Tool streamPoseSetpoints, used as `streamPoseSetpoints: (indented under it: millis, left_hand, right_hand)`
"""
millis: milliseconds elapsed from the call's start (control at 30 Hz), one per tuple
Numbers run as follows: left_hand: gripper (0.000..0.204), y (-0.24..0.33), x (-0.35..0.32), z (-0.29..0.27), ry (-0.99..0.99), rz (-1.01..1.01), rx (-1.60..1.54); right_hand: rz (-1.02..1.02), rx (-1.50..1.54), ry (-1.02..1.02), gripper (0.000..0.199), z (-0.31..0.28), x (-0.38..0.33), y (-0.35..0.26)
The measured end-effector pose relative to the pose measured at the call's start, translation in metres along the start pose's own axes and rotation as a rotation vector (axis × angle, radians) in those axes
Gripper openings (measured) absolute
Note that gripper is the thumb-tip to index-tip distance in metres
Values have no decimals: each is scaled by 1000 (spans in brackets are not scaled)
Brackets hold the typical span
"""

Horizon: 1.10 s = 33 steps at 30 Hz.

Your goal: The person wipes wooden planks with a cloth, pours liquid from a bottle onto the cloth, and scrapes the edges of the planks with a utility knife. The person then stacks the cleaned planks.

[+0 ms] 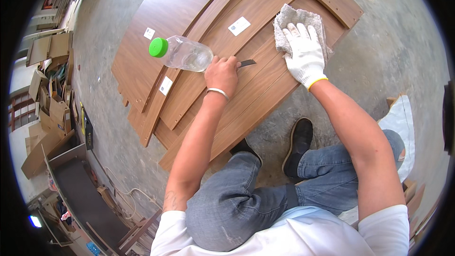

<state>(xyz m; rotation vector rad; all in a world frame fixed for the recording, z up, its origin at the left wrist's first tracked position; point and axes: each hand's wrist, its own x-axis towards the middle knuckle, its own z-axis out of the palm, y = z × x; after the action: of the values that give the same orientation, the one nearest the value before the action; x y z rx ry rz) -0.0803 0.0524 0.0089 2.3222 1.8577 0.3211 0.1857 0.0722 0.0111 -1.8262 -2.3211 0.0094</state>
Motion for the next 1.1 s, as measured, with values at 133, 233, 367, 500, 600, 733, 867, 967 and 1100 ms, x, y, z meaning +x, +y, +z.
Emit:
streamPoseSetpoints:
  millis: [133, 233, 367, 500, 600, 733, 867, 967, 1100]
  left_hand:
    - [10, -7, 0, 5, 61, 115, 33]
    - [9, -11, 4, 5, 42, 157, 10]
    - [7, -12, 8, 7, 46, 188, -2]
    - [6, -14, 6, 11, 75, 180, -6]
    - [5, -14, 7, 11, 48, 197, 7]
    - [5, -14, 8, 9, 18, 229, 3]
    - [6, -18, 3, 6, 2, 275, 26]
    - [7, -22, -4, 7, 11, 276, 50]
    - [8, -21, -13, 0, -3, 223, 61]
  right_hand:
    - [-12, 21, 19, 70, 2, 0, -2]
    - [-19, -7, 41, 67, 3, 0, 0]
    - [-11, -11, 55, 66, 6, -1, 2]
    - [-15, -15, 41, 67, 5, 0, -1]
    - [-9, -28, 28, 68, 4, -1, -1]
    - [-14, -37, 35, 68, 6, -2, 0]
    - [-14, -39, 26, 67, 5, -1, -1]
    - [-14, -33, 27, 66, 4, 1, 0]
    - [-16, -18, 43, 66, 5, -1, 2]
